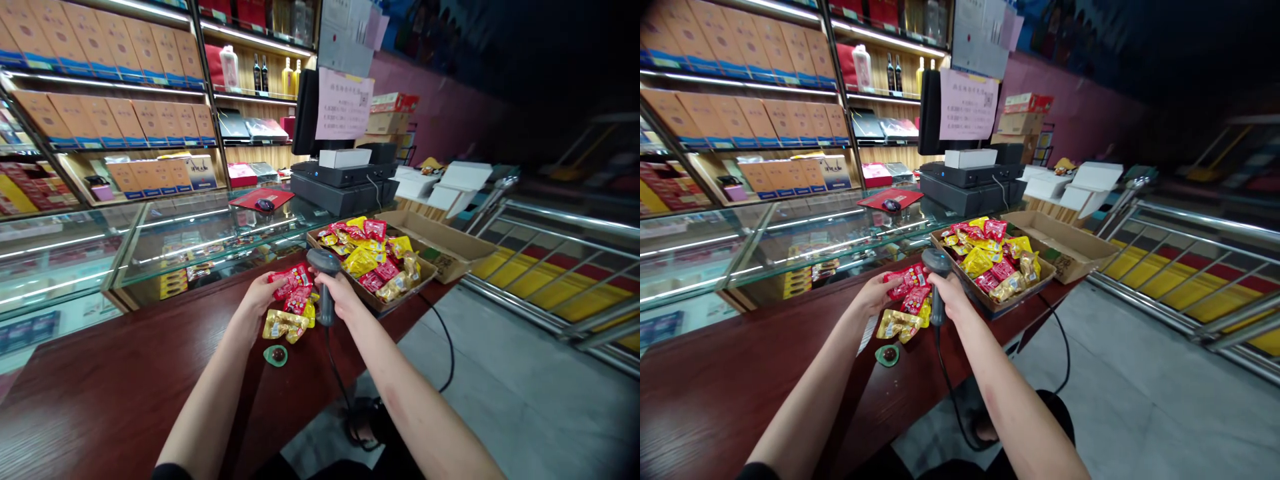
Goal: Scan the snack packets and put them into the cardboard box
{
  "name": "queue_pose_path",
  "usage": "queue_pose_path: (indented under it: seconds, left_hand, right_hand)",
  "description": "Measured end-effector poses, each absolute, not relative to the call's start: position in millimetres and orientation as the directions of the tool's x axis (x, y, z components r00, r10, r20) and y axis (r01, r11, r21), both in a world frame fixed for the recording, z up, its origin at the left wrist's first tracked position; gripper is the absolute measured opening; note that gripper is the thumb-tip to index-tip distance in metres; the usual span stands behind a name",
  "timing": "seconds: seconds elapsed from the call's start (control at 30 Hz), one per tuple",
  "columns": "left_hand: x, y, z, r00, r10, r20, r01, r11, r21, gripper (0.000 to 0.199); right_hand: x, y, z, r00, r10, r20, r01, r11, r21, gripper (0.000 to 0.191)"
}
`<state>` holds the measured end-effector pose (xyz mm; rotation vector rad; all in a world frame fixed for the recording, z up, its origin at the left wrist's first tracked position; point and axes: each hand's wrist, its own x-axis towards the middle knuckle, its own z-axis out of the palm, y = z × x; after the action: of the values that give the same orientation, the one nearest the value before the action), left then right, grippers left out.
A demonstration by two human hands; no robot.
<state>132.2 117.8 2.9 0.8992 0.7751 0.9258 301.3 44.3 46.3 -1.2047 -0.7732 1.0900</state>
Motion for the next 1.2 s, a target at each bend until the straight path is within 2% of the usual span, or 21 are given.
queue_pose_path:
  seconds: [0.17, 0.33, 0.43, 0.6, 0.77, 0.93, 1.03, 1.2]
  left_hand:
    - [133.5, 114.9, 7.7, 0.449, 0.878, -0.165, -0.293, 0.319, 0.901, 0.037]
    - [140.3, 118.1, 1.5, 0.361, 0.917, -0.170, -0.435, 0.327, 0.839, 0.030]
    - [144.6, 115.7, 0.0, 0.386, 0.903, -0.188, -0.418, 0.353, 0.837, 0.029]
    - [147.3, 108.8, 5.4, 0.466, 0.852, -0.238, -0.306, 0.408, 0.860, 0.035]
    - [146.2, 109.5, 6.1, 0.363, 0.910, -0.203, -0.272, 0.311, 0.910, 0.039]
    - [144.1, 110.8, 7.3, 0.298, 0.940, -0.164, -0.312, 0.258, 0.914, 0.040]
    - [143.0, 110.3, 9.2, 0.311, 0.935, -0.169, -0.308, 0.268, 0.913, 0.043]
    - [142.0, 106.8, 15.2, 0.318, 0.931, -0.179, -0.294, 0.277, 0.915, 0.045]
  right_hand:
    - [300.4, 33.3, 52.6, 0.163, 0.979, -0.122, -0.262, -0.077, -0.962, 0.025]
    - [287.1, 21.0, 41.8, 0.160, 0.971, -0.176, -0.355, -0.109, -0.928, 0.022]
    - [280.2, 9.8, 32.0, 0.138, 0.974, -0.178, -0.342, -0.122, -0.932, 0.024]
    - [275.3, -10.3, 24.6, 0.106, 0.990, -0.098, -0.220, -0.073, -0.973, 0.023]
    - [270.2, -33.4, 27.6, 0.198, 0.980, -0.014, -0.002, -0.014, -1.000, 0.025]
    - [253.4, -56.5, 28.3, 0.138, 0.967, -0.213, -0.049, -0.208, -0.977, 0.022]
    - [243.0, -64.0, 28.7, 0.093, 0.964, -0.249, -0.045, -0.245, -0.968, 0.012]
    - [236.1, -66.6, 31.5, 0.085, 0.961, -0.263, -0.047, -0.260, -0.964, 0.007]
